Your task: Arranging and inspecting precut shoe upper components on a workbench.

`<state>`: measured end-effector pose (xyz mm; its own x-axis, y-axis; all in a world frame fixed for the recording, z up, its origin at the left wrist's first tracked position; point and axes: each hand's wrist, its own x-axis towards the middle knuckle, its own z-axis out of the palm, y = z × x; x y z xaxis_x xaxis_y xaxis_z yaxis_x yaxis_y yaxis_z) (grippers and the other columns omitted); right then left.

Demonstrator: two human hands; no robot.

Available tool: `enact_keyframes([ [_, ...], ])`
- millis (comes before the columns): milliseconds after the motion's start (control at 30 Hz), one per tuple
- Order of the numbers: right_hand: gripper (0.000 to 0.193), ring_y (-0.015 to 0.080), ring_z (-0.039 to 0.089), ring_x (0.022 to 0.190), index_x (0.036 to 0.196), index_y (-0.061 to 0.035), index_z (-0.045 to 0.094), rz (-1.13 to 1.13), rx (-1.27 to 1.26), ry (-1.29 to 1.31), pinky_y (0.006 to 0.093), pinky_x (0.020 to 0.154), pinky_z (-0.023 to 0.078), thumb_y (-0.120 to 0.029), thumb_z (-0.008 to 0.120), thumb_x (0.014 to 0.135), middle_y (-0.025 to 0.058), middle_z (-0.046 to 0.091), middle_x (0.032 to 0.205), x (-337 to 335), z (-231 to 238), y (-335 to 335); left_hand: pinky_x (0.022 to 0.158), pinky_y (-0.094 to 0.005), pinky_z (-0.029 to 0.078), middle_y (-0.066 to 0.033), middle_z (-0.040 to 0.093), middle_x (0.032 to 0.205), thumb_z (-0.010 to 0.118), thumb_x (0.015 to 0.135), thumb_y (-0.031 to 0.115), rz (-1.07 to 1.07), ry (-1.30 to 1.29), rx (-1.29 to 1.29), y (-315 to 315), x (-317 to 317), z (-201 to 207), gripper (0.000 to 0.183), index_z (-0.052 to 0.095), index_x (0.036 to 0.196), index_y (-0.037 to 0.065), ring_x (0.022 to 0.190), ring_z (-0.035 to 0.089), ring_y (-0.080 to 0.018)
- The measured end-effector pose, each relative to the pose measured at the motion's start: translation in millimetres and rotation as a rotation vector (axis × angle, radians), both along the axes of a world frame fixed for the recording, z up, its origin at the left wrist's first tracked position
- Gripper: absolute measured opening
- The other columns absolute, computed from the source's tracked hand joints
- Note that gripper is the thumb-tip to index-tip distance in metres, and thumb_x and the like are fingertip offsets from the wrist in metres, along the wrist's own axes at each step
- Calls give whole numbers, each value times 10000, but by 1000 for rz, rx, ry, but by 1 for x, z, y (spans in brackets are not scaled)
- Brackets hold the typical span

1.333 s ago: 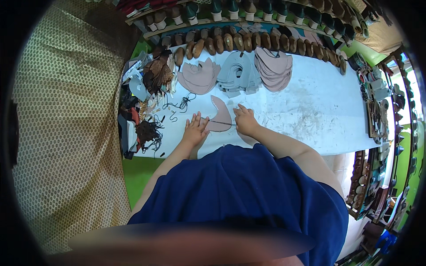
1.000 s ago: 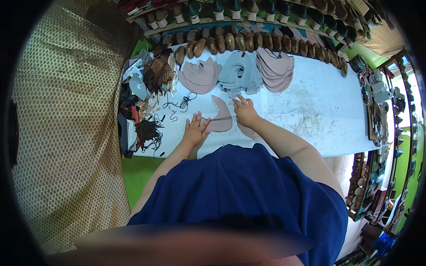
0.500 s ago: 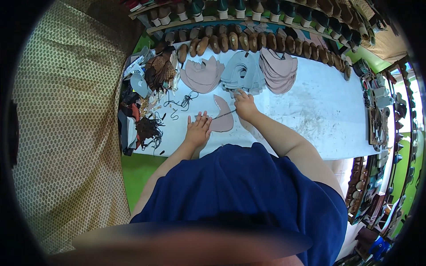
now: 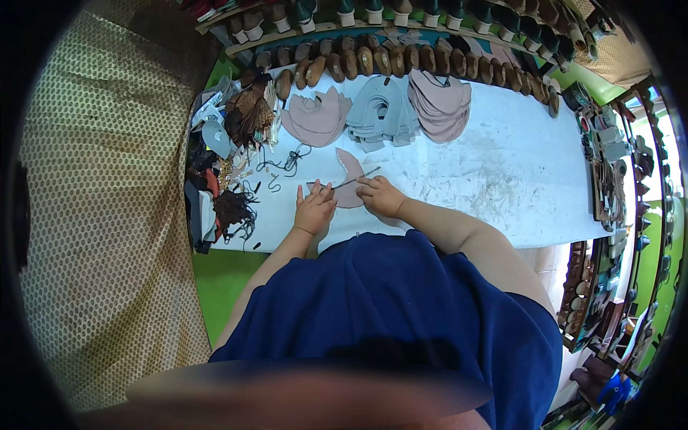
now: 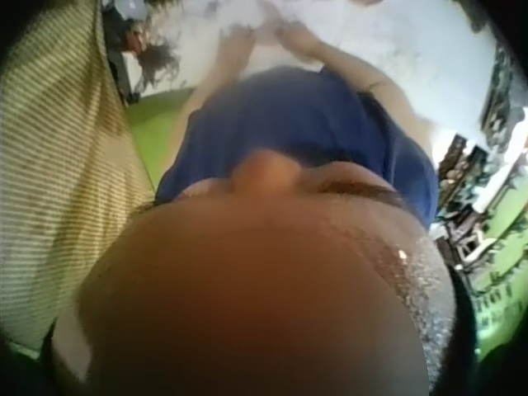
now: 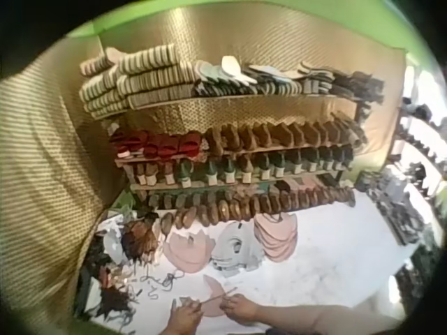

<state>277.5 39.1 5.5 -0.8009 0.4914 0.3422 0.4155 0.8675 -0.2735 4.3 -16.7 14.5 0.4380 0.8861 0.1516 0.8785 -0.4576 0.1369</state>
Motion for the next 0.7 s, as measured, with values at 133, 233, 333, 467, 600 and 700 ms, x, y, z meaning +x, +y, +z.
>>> enact_keyframes([
  [133,158,280,485,1348,927,-99,697,-55,-42,51,460,957,435,-141,696,774,28,644,1217,-3,2,-10,1162,-574,257,33,609,1379,683,873,240,-24,-133,4,5,-1,-3,87,710,895,161,1395,461,-262],
  [233,160,301,486,1344,924,-88,702,-30,-90,67,465,978,434,-139,710,772,39,644,1237,-5,16,-25,1137,-527,337,25,624,1360,706,854,211,-63,-133,-39,3,-9,3,69,693,861,144,1378,484,-269],
  [333,159,328,491,1336,915,-80,707,29,-193,116,480,1012,427,-142,717,769,51,651,1239,-8,14,-42,1112,-529,377,8,629,1353,718,843,191,-79,-153,-178,-5,-19,15,74,689,872,129,1354,509,-282],
  [467,157,345,598,1180,890,-76,709,66,-402,242,463,964,484,-139,728,748,96,696,1090,-8,2,-49,1127,-526,359,-5,638,1334,715,843,216,-133,-72,-344,-22,-34,26,214,688,1030,115,1356,505,-290],
  [600,125,335,651,1014,881,-82,715,-345,-367,267,447,923,506,-142,714,771,107,704,1015,10,-3,-26,1144,-537,332,-89,574,1420,718,841,279,7,-141,-358,-33,-33,32,447,601,1230,93,1383,467,-332],
  [700,127,313,637,1077,895,-107,740,-349,-314,196,452,920,500,-158,716,780,70,712,1039,23,-1,-11,1167,-538,288,-142,468,1512,698,860,338,36,-144,-264,-39,-16,26,625,501,1392,75,1427,399,-356],
])
